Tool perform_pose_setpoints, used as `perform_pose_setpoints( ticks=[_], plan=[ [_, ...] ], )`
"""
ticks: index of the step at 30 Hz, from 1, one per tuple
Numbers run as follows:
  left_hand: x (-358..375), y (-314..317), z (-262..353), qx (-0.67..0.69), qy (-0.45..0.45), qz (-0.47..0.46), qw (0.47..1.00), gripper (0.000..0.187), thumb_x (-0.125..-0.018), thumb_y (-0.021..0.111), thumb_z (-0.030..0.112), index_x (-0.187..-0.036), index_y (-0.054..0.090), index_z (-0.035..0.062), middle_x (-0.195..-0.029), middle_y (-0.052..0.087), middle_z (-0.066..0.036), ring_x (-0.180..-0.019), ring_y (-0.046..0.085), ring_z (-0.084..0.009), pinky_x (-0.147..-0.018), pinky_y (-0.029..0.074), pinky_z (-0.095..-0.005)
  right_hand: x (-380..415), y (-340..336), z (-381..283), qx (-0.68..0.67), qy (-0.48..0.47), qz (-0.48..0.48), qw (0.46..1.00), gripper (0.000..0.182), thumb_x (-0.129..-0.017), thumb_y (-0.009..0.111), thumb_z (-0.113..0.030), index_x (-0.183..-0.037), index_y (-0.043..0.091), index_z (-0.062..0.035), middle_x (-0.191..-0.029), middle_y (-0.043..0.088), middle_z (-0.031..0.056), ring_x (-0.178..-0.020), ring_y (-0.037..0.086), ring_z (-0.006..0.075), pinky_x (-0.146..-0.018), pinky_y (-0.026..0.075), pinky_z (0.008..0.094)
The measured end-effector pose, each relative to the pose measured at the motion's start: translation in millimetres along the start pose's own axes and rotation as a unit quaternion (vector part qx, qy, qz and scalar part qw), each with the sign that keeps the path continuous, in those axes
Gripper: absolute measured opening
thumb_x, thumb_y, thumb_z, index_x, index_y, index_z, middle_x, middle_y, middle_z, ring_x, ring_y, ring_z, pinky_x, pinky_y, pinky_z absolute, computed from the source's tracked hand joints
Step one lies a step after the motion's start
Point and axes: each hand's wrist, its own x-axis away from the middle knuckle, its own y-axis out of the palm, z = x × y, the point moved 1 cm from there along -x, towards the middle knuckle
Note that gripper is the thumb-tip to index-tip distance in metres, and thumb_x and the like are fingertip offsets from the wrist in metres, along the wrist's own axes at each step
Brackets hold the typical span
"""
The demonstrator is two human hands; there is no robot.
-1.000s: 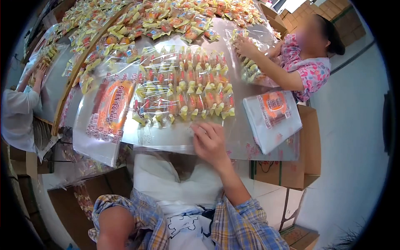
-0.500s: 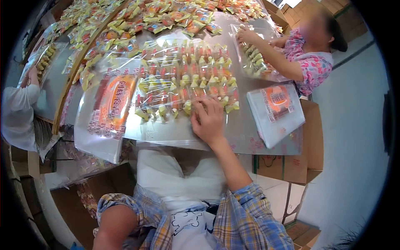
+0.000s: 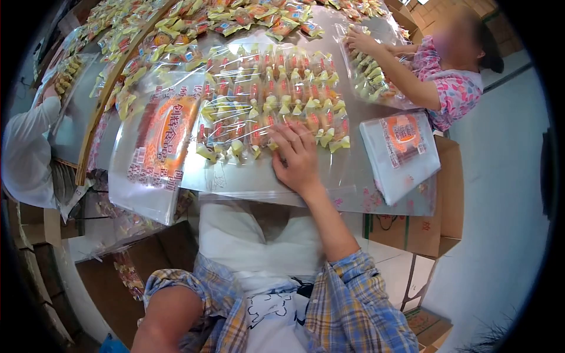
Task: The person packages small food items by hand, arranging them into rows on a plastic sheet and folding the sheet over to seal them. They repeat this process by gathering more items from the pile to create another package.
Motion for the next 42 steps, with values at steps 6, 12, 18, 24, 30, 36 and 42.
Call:
perform_pose_setpoints(
  ticks=[6,12,18,24,30,36,42],
  plan=[
    [-2,-67,-23,-0.283,0.134,0.081,0.946,0.045,-0.095,0.072,0.028,-0.137,0.063,0.0129,-0.121,0.072,-0.007,-0.105,0.069,-0.024,-0.088,0.057,-0.0459,-2,1,-6,0.009,0.021,0.01,1.0,0.048,-0.08,0.081,-0.018,-0.127,0.071,-0.0161,-0.13,0.065,0.0069,-0.134,0.054,0.0303,-0.115,0.04,0.0499],
    [92,-214,-74,-0.812,-0.295,0.31,0.397,0.098,-0.076,0.094,0.025,-0.155,0.042,0.0,-0.155,0.044,-0.022,-0.146,0.042,-0.0334,-0.116,0.04,-0.047,-11,-2,-1,0.04,-0.004,-0.002,0.999,0.045,-0.078,0.086,-0.026,-0.12,0.072,-0.0163,-0.127,0.065,0.0084,-0.132,0.055,0.0304,-0.11,0.04,0.0463],
    [140,-265,-82,-0.691,-0.315,0.452,0.468,0.069,-0.091,0.081,0.005,-0.151,0.049,-0.0028,-0.098,0.069,-0.007,-0.079,0.064,-0.0104,-0.069,0.052,-0.0254,-16,-10,-20,0.048,0.013,-0.008,0.999,0.044,-0.079,0.084,-0.03,-0.12,0.073,-0.021,-0.125,0.065,0.0097,-0.129,0.055,0.0327,-0.111,0.038,0.0521],
    [149,-264,-80,-0.726,-0.287,0.443,0.441,0.058,-0.086,0.085,0.011,-0.14,0.064,-0.0004,-0.092,0.069,-0.006,-0.064,0.054,-0.007,-0.059,0.044,-0.0251,-9,4,-21,0.089,0.026,0.011,0.996,0.035,-0.076,0.083,-0.031,-0.109,0.076,-0.0192,-0.12,0.065,0.01,-0.129,0.053,0.0338,-0.114,0.036,0.054],
    [158,-260,-81,-0.739,-0.293,0.411,0.446,0.077,-0.082,0.089,0.011,-0.151,0.057,0.0021,-0.076,0.054,0.004,-0.06,0.036,-0.0044,-0.054,0.031,-0.0235,-8,10,-26,0.084,0.083,0.014,0.993,0.029,-0.077,0.08,-0.029,-0.103,0.076,-0.0152,-0.115,0.066,0.0104,-0.131,0.053,0.0341,-0.119,0.032,0.0551],
    [167,-257,-77,-0.741,-0.307,0.373,0.467,0.086,-0.081,0.086,0.005,-0.158,0.049,0.0042,-0.072,0.043,0.008,-0.061,0.033,-0.0036,-0.053,0.028,-0.0227,-14,-11,-53,0.108,0.083,-0.043,0.99,0.048,-0.081,0.078,-0.028,-0.125,0.072,-0.0103,-0.127,0.069,0.0077,-0.141,0.049,0.0341,-0.123,0.028,0.0586],
    [175,-258,-79,-0.792,-0.282,0.31,0.444,0.085,-0.08,0.084,0.005,-0.158,0.05,0.0052,-0.07,0.036,0.007,-0.061,0.033,-0.0047,-0.054,0.029,-0.0226,-9,16,-78,-0.001,-0.007,-0.08,0.997,0.046,-0.092,0.065,-0.021,-0.137,0.067,-0.0126,-0.131,0.068,0.0038,-0.132,0.058,0.0286,-0.112,0.035,0.06]
  ],
)
